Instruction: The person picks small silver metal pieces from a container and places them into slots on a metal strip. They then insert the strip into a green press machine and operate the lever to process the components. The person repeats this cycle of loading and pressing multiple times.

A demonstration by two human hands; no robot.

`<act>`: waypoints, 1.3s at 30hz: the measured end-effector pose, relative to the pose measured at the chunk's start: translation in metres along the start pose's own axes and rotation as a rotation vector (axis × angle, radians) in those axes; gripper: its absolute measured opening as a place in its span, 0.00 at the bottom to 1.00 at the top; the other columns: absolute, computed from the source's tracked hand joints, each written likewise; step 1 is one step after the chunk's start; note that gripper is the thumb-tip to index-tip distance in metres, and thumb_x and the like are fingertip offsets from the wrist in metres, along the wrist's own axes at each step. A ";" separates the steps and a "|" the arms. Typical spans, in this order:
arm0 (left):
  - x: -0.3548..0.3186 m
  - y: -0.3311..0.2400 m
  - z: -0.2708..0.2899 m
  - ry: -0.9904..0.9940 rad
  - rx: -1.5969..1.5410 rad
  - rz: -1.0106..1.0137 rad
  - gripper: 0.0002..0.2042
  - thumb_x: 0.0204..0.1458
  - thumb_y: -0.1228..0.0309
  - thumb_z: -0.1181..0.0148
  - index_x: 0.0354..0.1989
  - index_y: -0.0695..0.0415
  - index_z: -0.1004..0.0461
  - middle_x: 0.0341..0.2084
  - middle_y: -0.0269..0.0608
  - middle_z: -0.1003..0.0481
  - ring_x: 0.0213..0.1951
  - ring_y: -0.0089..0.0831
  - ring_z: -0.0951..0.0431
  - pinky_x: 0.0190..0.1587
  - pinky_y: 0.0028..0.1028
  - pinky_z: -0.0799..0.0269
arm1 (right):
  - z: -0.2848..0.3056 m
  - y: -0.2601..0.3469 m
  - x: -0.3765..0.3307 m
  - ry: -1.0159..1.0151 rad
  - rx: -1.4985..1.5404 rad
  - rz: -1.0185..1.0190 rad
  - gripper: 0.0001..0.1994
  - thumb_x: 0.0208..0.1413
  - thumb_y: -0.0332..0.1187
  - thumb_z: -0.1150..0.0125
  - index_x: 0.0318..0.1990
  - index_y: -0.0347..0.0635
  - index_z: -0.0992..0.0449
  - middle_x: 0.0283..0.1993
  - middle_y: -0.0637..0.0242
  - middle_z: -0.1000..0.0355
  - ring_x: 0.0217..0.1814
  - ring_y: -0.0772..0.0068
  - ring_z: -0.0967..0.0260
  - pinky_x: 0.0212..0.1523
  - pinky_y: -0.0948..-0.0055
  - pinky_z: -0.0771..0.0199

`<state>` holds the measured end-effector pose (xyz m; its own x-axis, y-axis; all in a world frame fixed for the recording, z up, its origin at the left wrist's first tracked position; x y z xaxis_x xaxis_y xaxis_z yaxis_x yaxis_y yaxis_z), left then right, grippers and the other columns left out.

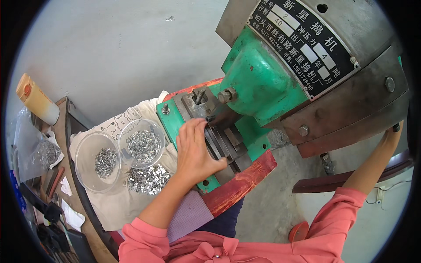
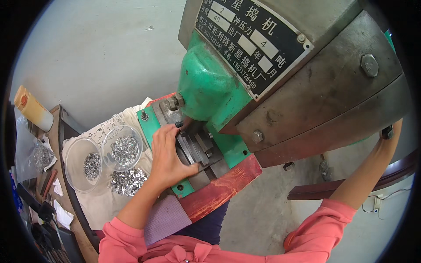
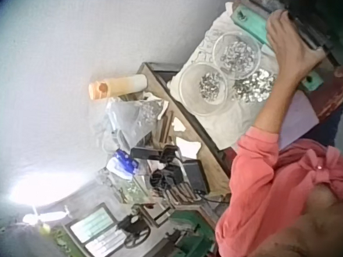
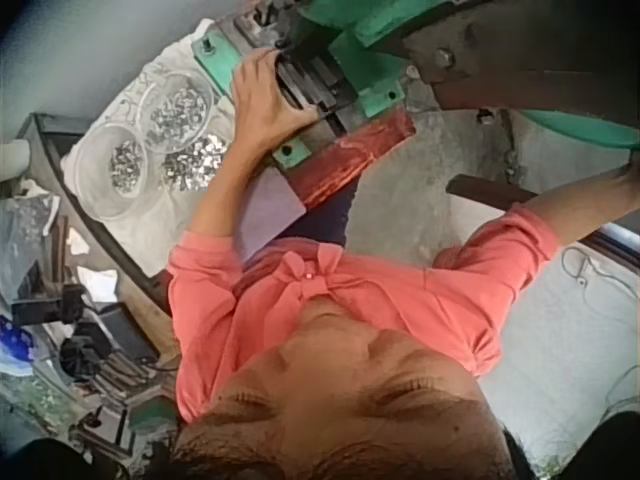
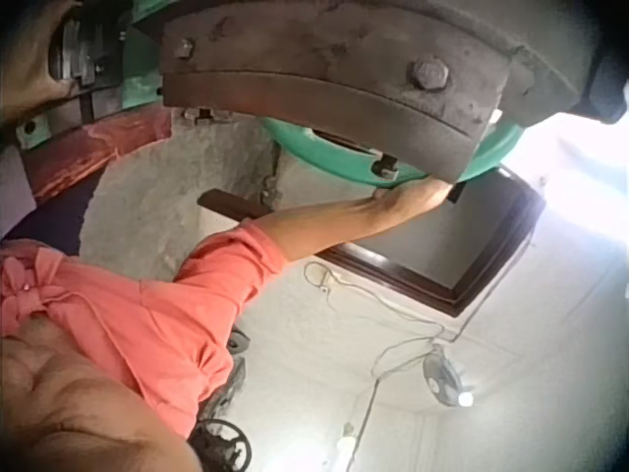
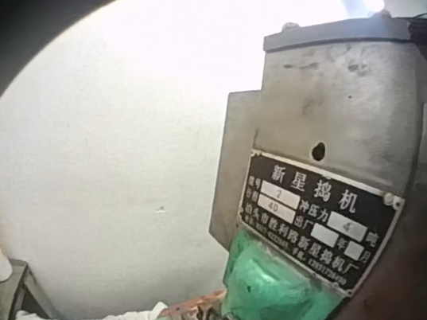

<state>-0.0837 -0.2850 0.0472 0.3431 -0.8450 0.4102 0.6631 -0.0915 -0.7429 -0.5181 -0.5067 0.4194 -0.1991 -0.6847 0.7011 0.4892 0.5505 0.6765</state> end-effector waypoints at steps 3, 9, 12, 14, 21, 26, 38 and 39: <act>0.013 0.008 -0.005 -0.013 0.010 0.012 0.45 0.27 0.64 0.24 0.59 0.66 0.38 0.59 0.51 0.39 0.64 0.51 0.42 0.65 0.46 0.43 | -0.006 0.013 0.014 -0.027 -0.054 0.009 0.19 0.66 0.36 0.46 0.57 0.31 0.31 0.56 0.59 0.31 0.56 0.66 0.32 0.58 0.66 0.32; 0.018 0.013 -0.009 -0.018 0.007 0.025 0.46 0.27 0.64 0.24 0.60 0.65 0.39 0.60 0.51 0.39 0.65 0.50 0.42 0.66 0.46 0.44 | -0.023 -0.003 -0.024 -0.183 -0.164 0.185 0.19 0.66 0.37 0.45 0.57 0.31 0.31 0.55 0.59 0.30 0.54 0.66 0.30 0.56 0.66 0.30; 0.018 0.013 -0.008 -0.013 0.001 0.017 0.47 0.28 0.64 0.24 0.61 0.65 0.40 0.60 0.50 0.39 0.66 0.50 0.43 0.67 0.46 0.44 | -0.028 -0.025 -0.063 -0.283 -0.248 0.342 0.19 0.66 0.37 0.45 0.57 0.31 0.31 0.55 0.59 0.29 0.54 0.66 0.30 0.55 0.67 0.29; 0.017 0.015 -0.004 -0.004 -0.001 0.030 0.47 0.29 0.64 0.23 0.62 0.65 0.40 0.61 0.50 0.40 0.66 0.50 0.43 0.67 0.46 0.44 | -0.042 -0.047 -0.099 -0.347 -0.288 0.448 0.20 0.66 0.37 0.44 0.57 0.31 0.31 0.55 0.59 0.29 0.53 0.66 0.29 0.55 0.67 0.29; 0.015 0.015 -0.005 0.019 -0.065 0.006 0.47 0.31 0.65 0.22 0.63 0.67 0.41 0.61 0.52 0.41 0.67 0.52 0.44 0.69 0.45 0.44 | -0.061 -0.080 -0.183 -0.197 0.114 0.315 0.19 0.66 0.37 0.44 0.57 0.31 0.30 0.55 0.59 0.28 0.51 0.66 0.28 0.53 0.68 0.27; 0.013 0.017 -0.004 0.013 -0.023 0.019 0.47 0.32 0.64 0.23 0.62 0.68 0.41 0.62 0.52 0.41 0.67 0.53 0.45 0.69 0.45 0.45 | -0.044 -0.080 -0.153 -0.108 -0.124 0.367 0.18 0.66 0.36 0.45 0.55 0.31 0.30 0.52 0.60 0.28 0.50 0.68 0.28 0.51 0.69 0.26; 0.020 0.014 -0.007 0.001 -0.012 0.046 0.47 0.27 0.63 0.24 0.60 0.67 0.40 0.60 0.52 0.40 0.67 0.53 0.44 0.69 0.46 0.45 | -0.008 -0.024 -0.027 -0.036 -0.013 0.058 0.18 0.68 0.36 0.48 0.57 0.31 0.31 0.53 0.59 0.28 0.51 0.67 0.28 0.52 0.67 0.25; 0.020 0.014 -0.007 0.014 -0.018 0.052 0.47 0.28 0.62 0.24 0.60 0.68 0.39 0.60 0.51 0.40 0.68 0.52 0.45 0.69 0.46 0.45 | -0.009 -0.022 -0.025 -0.051 -0.029 0.061 0.18 0.68 0.36 0.48 0.57 0.31 0.31 0.53 0.59 0.28 0.51 0.67 0.28 0.52 0.67 0.25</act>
<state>-0.0719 -0.3067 0.0413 0.3672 -0.8561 0.3637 0.6329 -0.0565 -0.7722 -0.5163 -0.5054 0.3850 -0.2113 -0.6245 0.7519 0.5260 0.5757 0.6260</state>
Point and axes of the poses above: each hand's wrist, its own x-axis towards the middle knuckle, its own z-axis out of the back of the hand, y = z × x, the point moved 3 cm from there along x, towards the middle knuckle
